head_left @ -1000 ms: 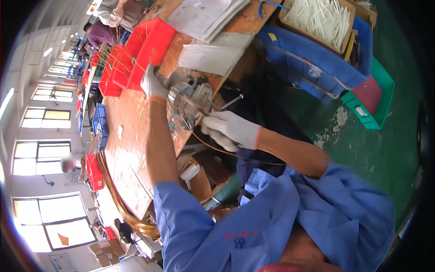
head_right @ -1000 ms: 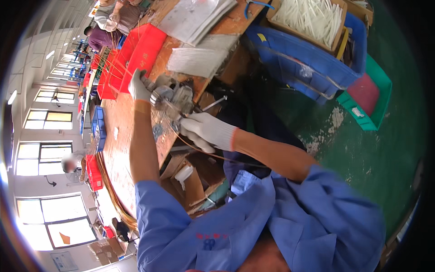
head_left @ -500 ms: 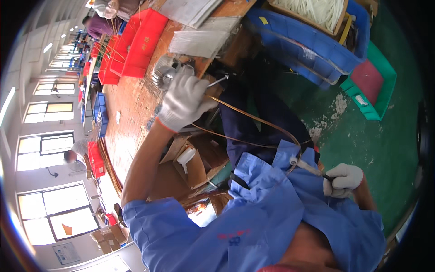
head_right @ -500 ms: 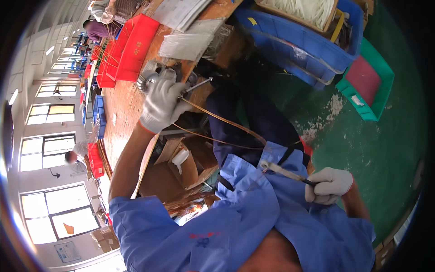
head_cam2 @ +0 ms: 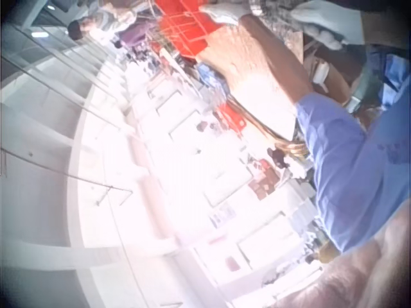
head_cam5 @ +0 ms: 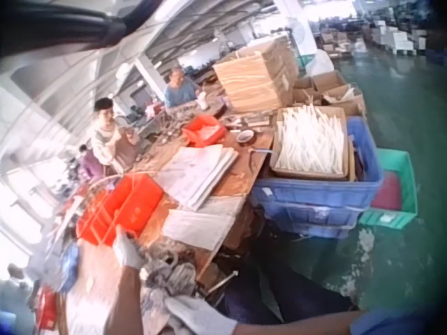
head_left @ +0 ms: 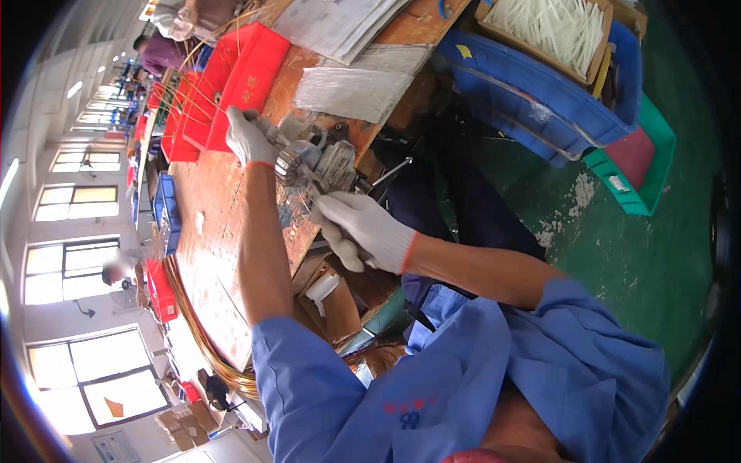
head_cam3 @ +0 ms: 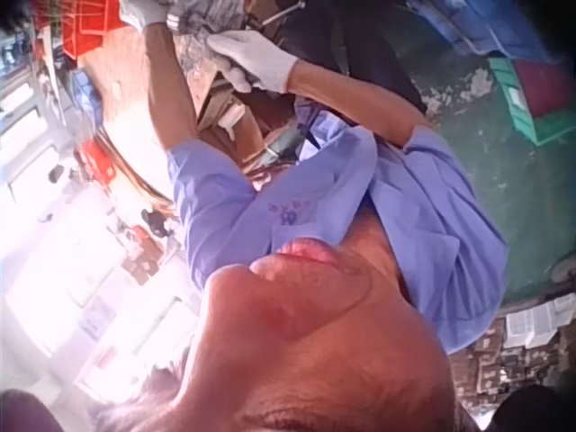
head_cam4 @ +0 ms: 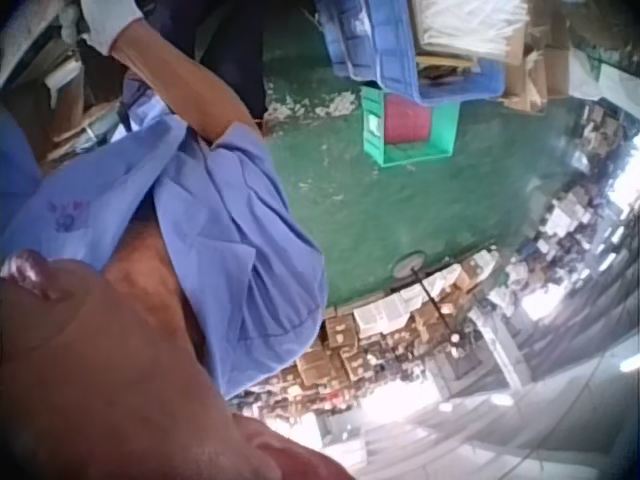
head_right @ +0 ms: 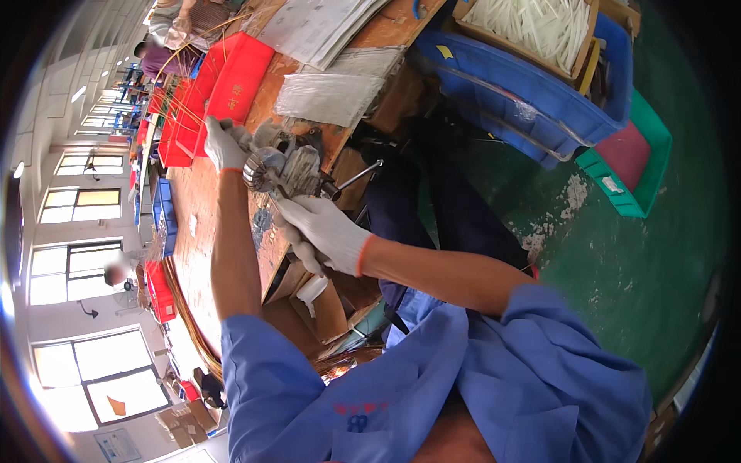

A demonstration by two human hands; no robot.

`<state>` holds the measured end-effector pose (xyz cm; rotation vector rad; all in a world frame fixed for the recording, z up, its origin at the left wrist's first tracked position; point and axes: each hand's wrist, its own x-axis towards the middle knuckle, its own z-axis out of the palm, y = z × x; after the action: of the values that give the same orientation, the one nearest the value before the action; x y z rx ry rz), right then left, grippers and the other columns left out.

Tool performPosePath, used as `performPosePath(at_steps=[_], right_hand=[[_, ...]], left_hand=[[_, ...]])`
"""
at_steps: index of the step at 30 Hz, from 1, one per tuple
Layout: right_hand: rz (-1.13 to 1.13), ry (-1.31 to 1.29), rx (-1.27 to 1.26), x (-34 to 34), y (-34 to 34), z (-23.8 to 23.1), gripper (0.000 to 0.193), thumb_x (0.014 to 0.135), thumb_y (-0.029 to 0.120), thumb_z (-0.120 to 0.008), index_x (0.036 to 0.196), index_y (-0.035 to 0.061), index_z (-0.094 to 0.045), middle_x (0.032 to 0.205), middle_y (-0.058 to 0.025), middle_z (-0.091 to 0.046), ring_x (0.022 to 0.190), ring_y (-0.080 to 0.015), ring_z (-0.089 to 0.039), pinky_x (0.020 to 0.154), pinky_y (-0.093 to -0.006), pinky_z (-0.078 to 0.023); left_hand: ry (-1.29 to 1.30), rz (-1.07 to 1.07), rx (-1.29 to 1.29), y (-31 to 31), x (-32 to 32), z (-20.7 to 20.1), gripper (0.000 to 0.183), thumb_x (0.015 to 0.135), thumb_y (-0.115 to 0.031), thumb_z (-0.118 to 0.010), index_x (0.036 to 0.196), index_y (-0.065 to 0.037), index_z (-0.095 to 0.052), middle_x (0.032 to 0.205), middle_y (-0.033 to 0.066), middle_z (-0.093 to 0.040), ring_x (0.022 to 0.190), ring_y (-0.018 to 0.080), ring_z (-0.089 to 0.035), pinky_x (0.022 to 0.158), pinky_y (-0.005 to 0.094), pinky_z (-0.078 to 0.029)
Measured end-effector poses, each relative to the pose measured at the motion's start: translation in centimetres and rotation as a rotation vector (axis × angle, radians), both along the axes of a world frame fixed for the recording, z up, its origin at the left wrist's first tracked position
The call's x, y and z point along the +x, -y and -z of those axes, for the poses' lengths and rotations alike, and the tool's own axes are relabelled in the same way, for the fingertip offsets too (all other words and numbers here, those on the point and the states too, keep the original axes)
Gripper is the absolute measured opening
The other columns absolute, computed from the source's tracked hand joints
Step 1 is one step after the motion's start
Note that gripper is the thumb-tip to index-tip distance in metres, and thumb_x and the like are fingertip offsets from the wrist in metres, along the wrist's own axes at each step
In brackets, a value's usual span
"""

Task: Wind copper wire around a toroidal core held in a vise on a production floor.

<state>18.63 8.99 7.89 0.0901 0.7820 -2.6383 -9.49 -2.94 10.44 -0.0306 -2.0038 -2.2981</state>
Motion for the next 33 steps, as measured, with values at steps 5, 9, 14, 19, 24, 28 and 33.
performPosePath(at_steps=[5, 9, 14, 19, 24, 28, 33], right_hand=[[-0.163, 0.06, 0.028, 5.0, -4.2, 2.4, 0.032, 0.112, 0.032, -0.049, 0.095, 0.0064, -0.059, 0.059, 0.0052, -0.041, 0.038, -0.0064, -0.036, 0.034, -0.0277, -0.024], [-0.306, 0.134, -0.004, 13.7, -9.0, 2.8, 0.032, 0.113, 0.032, -0.05, 0.097, 0.0064, -0.061, 0.061, 0.0052, -0.04, 0.042, -0.0053, -0.036, 0.036, -0.0255, -0.026], [-0.53, 0.275, 0.132, 28.0, -18.6, 5.9, 0.029, 0.11, 0.028, -0.052, 0.108, 0.0016, -0.064, 0.065, 0.003, -0.05, 0.05, -0.0046, -0.046, 0.044, -0.0248, -0.034], [-0.268, 0.281, 0.441, 29.9, -22.8, 7.5, 0.025, 0.107, 0.02, -0.051, 0.1, -0.0009, -0.063, 0.06, 0.0013, -0.05, 0.043, -0.0067, -0.044, 0.041, -0.0273, -0.033], [-0.275, 0.105, 0.446, 18.2, -16.7, 6.6, 0.026, 0.108, 0.02, -0.051, 0.093, 0.0008, -0.06, 0.055, -0.0003, -0.048, 0.038, -0.0089, -0.042, 0.036, -0.0285, -0.033], [-0.302, -0.021, 0.083, 7.7, -7.8, 4.0, 0.032, 0.113, 0.029, -0.05, 0.1, 0.0033, -0.063, 0.058, 0.0046, -0.042, 0.038, -0.006, -0.036, 0.033, -0.0261, -0.026], [-0.029, 0.061, -0.105, 0.3, -0.2, 1.2, 0.036, 0.113, 0.038, -0.047, 0.095, 0.0084, -0.055, 0.064, 0.0032, -0.046, 0.038, -0.0086, -0.04, 0.038, -0.0286, -0.033]], left_hand=[[0.144, 0.027, -0.33, 0.4, 1.0, -1.4, 0.032, 0.093, -0.028, -0.075, 0.088, 0.002, -0.066, 0.064, 0.001, -0.05, 0.048, 0.0097, -0.044, 0.043, 0.0286, -0.032], [-0.073, -0.087, -0.976, -0.9, 3.4, -6.6, 0.078, 0.091, -0.06, -0.073, 0.118, 0.013, -0.066, 0.082, 0.0173, -0.068, 0.072, 0.029, -0.068, 0.069, 0.0451, -0.056], [-1.395, -0.004, -1.425, 0.3, 11.5, -5.1, 0.096, 0.096, -0.071, -0.059, 0.143, 0.011, -0.047, 0.137, 0.0292, -0.058, 0.124, 0.0452, -0.058, 0.109, 0.0617, -0.042], [-1.134, 0.881, -1.623, -5.6, 18.4, -4.1, 0.024, 0.086, -0.022, -0.084, 0.098, -0.007, -0.069, 0.086, 0.0122, -0.064, 0.079, 0.0306, -0.068, 0.07, 0.041, -0.055], [-0.525, 0.304, -0.828, -9.5, 9.5, -7.3, 0.034, 0.106, -0.03, -0.056, 0.09, -0.002, -0.063, 0.067, 0.0057, -0.059, 0.053, 0.0158, -0.054, 0.046, 0.0354, -0.041], [-0.056, 0.087, -0.333, -6.1, 3.8, -7.1, 0.039, 0.102, -0.033, -0.055, 0.095, 0.005, -0.054, 0.064, 0.0009, -0.035, 0.047, 0.0107, -0.033, 0.04, 0.0297, -0.024], [-0.016, -0.102, -0.306, -0.9, 1.4, 0.1, 0.038, 0.099, -0.032, -0.064, 0.083, 0.003, -0.059, 0.063, -0.0004, -0.046, 0.049, 0.009, -0.04, 0.044, 0.029, -0.029]])
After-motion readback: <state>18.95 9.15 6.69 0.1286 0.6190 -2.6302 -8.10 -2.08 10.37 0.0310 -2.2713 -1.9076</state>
